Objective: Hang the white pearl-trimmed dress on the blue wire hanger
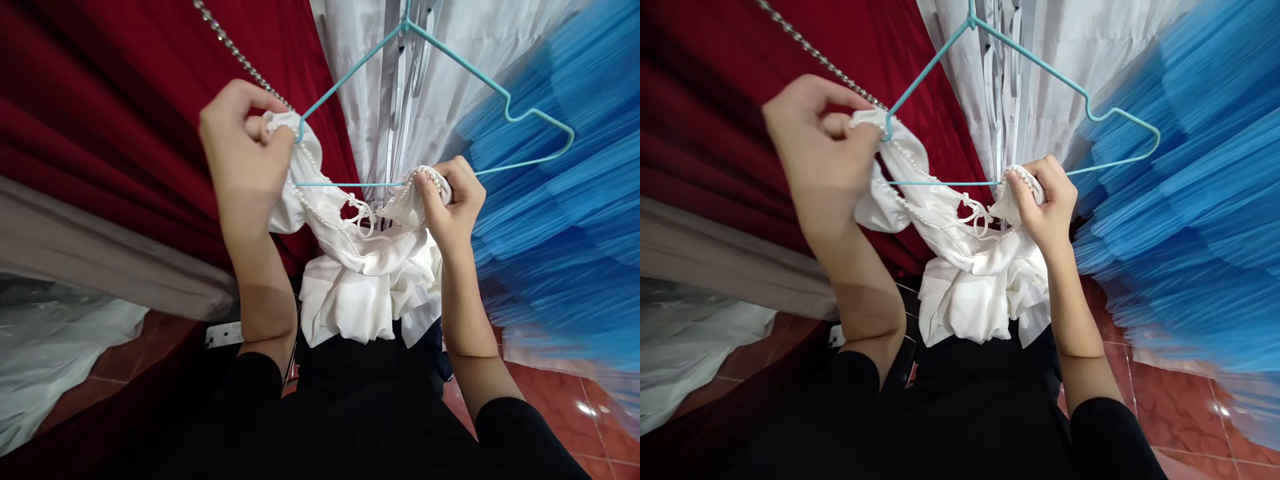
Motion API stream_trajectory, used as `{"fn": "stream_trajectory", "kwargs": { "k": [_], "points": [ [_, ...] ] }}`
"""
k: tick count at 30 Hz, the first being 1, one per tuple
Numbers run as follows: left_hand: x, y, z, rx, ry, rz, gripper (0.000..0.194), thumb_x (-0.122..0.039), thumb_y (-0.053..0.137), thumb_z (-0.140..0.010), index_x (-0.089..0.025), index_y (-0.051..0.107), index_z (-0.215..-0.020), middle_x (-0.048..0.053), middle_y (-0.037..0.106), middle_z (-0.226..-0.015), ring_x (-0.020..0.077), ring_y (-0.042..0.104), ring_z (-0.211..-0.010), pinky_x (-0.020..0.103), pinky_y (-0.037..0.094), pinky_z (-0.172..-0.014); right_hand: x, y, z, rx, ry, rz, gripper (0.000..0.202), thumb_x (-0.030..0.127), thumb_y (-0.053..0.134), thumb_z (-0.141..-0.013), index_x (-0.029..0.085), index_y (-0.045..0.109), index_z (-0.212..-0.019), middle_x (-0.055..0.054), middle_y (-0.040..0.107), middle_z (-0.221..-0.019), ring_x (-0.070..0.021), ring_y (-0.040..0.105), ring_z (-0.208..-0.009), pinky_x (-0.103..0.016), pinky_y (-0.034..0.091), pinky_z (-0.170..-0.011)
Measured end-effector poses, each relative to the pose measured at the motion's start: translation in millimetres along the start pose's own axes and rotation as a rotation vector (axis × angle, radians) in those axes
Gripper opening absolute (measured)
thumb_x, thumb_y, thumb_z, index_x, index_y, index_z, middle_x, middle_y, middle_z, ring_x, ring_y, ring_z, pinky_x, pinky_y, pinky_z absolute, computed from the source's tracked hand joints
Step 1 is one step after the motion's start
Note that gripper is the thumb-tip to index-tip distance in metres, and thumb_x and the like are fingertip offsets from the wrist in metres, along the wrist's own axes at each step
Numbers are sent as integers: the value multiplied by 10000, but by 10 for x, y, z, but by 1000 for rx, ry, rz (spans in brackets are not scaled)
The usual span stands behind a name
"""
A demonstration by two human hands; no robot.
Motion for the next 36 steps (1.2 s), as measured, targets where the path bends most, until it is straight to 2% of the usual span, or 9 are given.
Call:
{"fn": "stream_trajectory", "kwargs": {
  "k": [3,9,11,15,21,23,26,31,36],
  "points": [
    [19,122,9,22,54,-11,354,137,687,-695,-159,713,-886,-65,476,-635,82,384,-555,257,285,-560,-19,-9,9,-2,9,5,347,499,660,-998,216,653,-798,22,543,-750,-107,547,-730,-326,514,-752],
    [-114,113,240,-146,367,263,318,-190,801,-849,-203,625,-1113,44,581,-1089,194,573,-981,312,494,-879,-62,7,7,14,-24,29,315,478,651,-1006,222,663,-822,13,584,-776,-126,583,-755,-344,552,-756],
    [-293,257,383,-52,429,277,205,-230,704,-944,-225,600,-1121,48,601,-1120,206,603,-1063,342,522,-987,-69,12,-8,1,-40,34,321,483,650,-1007,219,660,-824,14,582,-774,-126,586,-752,-352,563,-764],
    [-510,830,726,491,374,154,206,-158,456,-1068,-237,636,-1129,56,709,-1125,214,687,-1099,371,539,-1007,-49,-13,-19,-21,-57,80,301,460,648,-1011,223,662,-826,12,579,-755,-133,595,-741,-356,572,-746],
    [-569,957,888,482,338,-21,248,-72,472,-1031,-207,678,-1062,38,751,-1002,212,696,-972,374,523,-930,-69,-154,309,45,-214,153,134,357,652,-995,247,725,-974,-55,722,-1213,-216,720,-1056,-418,616,-822],
    [-605,927,884,500,327,8,260,-59,469,-1024,-214,677,-1046,26,746,-982,197,695,-939,360,530,-905,-152,-290,448,-35,-229,245,176,390,668,-968,227,727,-941,-73,686,-1276,-213,721,-1005,-378,585,-711],
    [-638,873,871,502,308,23,250,-61,480,-1020,-213,680,-1024,23,736,-934,196,692,-897,368,538,-889,-355,-657,498,-295,-88,377,294,447,716,-930,193,678,-785,-55,666,-956,-172,666,-854,-356,530,-705],
    [-638,813,867,531,289,38,238,-68,493,-1019,-217,678,-1011,25,725,-886,204,696,-869,377,553,-878,-663,-1418,103,-557,25,496,442,556,660,-957,159,637,-763,-16,585,-755,-135,576,-761,-331,445,-722],
    [-622,776,850,571,283,41,229,-63,490,-1014,-217,659,-1008,35,723,-890,208,692,-863,378,553,-866,-759,-1617,-439,-471,-28,549,356,448,667,-982,151,632,-789,6,603,-781,-115,606,-808,-312,441,-773]
  ]
}}
Point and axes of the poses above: each hand's wrist, its own z-axis away from the middle knuckle, its own y-axis out of the palm, x = y × z, the point moved 6 cm from there along -z, towards the middle knuckle
